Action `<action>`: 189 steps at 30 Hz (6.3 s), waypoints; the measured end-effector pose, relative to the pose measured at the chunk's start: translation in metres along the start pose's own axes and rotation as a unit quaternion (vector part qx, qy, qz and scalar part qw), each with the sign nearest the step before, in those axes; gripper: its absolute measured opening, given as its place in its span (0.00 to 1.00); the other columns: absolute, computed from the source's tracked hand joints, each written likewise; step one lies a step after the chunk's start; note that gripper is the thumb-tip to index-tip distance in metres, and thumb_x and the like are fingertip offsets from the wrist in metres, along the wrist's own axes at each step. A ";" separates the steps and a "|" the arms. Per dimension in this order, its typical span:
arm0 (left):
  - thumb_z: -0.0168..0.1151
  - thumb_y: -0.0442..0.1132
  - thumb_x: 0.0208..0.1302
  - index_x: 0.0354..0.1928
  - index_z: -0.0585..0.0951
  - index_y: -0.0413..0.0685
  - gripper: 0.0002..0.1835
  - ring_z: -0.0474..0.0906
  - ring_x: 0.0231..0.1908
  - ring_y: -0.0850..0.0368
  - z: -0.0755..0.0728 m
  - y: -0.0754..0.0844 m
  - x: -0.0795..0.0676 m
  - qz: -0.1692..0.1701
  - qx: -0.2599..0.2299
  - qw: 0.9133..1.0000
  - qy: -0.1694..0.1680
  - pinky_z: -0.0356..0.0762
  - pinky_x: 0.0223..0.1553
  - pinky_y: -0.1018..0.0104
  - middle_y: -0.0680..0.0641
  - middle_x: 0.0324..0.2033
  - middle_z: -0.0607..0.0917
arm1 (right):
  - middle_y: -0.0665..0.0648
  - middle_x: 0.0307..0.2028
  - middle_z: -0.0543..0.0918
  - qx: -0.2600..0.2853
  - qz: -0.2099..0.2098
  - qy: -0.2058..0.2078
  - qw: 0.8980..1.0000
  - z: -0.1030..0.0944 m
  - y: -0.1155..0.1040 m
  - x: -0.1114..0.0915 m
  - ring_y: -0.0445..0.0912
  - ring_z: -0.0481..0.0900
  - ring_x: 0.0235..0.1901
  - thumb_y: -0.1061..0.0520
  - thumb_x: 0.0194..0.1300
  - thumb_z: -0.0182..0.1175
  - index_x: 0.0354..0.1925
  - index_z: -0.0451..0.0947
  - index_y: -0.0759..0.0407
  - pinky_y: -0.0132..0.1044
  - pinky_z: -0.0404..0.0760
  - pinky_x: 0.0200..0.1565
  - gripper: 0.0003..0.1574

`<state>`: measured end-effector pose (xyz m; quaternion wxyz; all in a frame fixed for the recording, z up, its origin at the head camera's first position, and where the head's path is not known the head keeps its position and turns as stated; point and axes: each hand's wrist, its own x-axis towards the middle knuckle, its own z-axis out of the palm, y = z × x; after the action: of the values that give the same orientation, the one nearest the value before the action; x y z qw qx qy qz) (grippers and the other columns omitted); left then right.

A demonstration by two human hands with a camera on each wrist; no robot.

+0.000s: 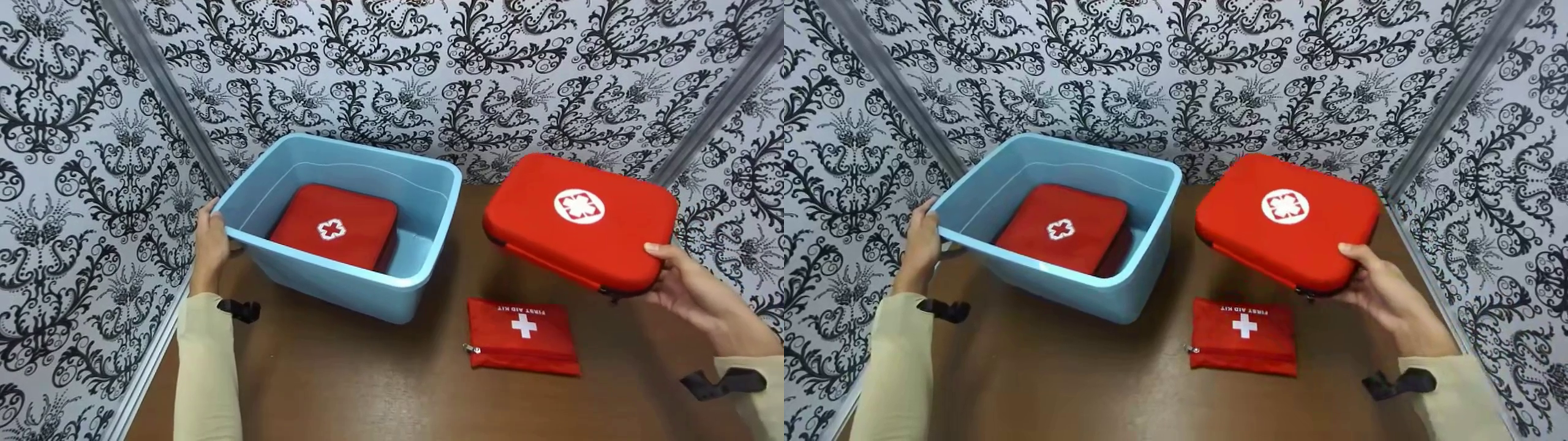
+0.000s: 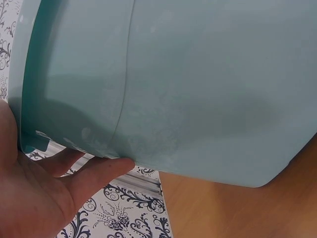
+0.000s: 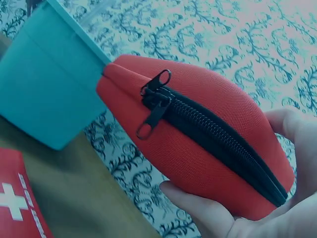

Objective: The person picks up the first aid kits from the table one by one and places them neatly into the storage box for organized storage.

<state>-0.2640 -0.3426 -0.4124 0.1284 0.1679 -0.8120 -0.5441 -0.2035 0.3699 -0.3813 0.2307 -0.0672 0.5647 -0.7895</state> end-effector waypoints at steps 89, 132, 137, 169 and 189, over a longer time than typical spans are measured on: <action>0.27 0.49 0.71 0.70 0.52 0.57 0.26 0.58 0.65 0.44 0.001 -0.003 0.004 0.019 -0.026 0.999 -0.006 0.53 0.67 0.52 0.39 0.67 0.58 | 0.64 0.49 0.76 -0.003 0.113 0.003 0.994 0.241 0.009 0.195 0.54 0.79 0.46 0.49 0.58 0.60 0.59 0.64 0.57 0.53 0.77 0.48 0.33; 0.27 0.48 0.71 0.70 0.53 0.58 0.26 0.64 0.58 0.42 0.001 0.000 0.000 0.006 -0.025 1.000 -0.001 0.65 0.57 0.49 0.37 0.65 0.61 | 0.58 0.37 0.85 -0.148 0.181 0.047 0.971 0.295 0.040 0.261 0.48 0.83 0.35 0.41 0.49 0.65 0.48 0.74 0.56 0.41 0.82 0.40 0.31; 0.28 0.47 0.71 0.69 0.54 0.56 0.26 0.61 0.60 0.43 0.001 0.000 0.002 0.011 -0.021 1.000 0.003 0.58 0.63 0.50 0.38 0.66 0.60 | 0.58 0.38 0.84 -0.165 0.192 0.049 0.966 0.297 0.041 0.268 0.48 0.83 0.35 0.42 0.49 0.65 0.48 0.74 0.56 0.41 0.83 0.38 0.31; 0.27 0.48 0.71 0.70 0.52 0.60 0.26 0.63 0.58 0.45 0.001 0.001 0.002 -0.005 -0.048 0.999 -0.015 0.65 0.58 0.51 0.39 0.66 0.59 | 0.62 0.54 0.75 -0.151 0.245 -0.010 0.958 0.304 0.054 0.299 0.55 0.76 0.52 0.47 0.54 0.64 0.59 0.62 0.54 0.51 0.78 0.49 0.37; 0.28 0.43 0.72 0.70 0.52 0.53 0.25 0.51 0.68 0.46 0.001 0.011 -0.006 -0.001 -0.056 0.998 -0.013 0.48 0.69 0.54 0.40 0.69 0.54 | 0.69 0.60 0.67 -0.275 0.307 -0.030 0.911 0.287 0.052 0.308 0.65 0.77 0.46 0.47 0.53 0.65 0.61 0.56 0.56 0.50 0.81 0.42 0.44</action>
<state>-0.2608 -0.3356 -0.4022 0.1270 0.1542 -0.7815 -0.5910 -0.3555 -0.0260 -0.3750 0.4509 0.0245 0.7453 -0.4906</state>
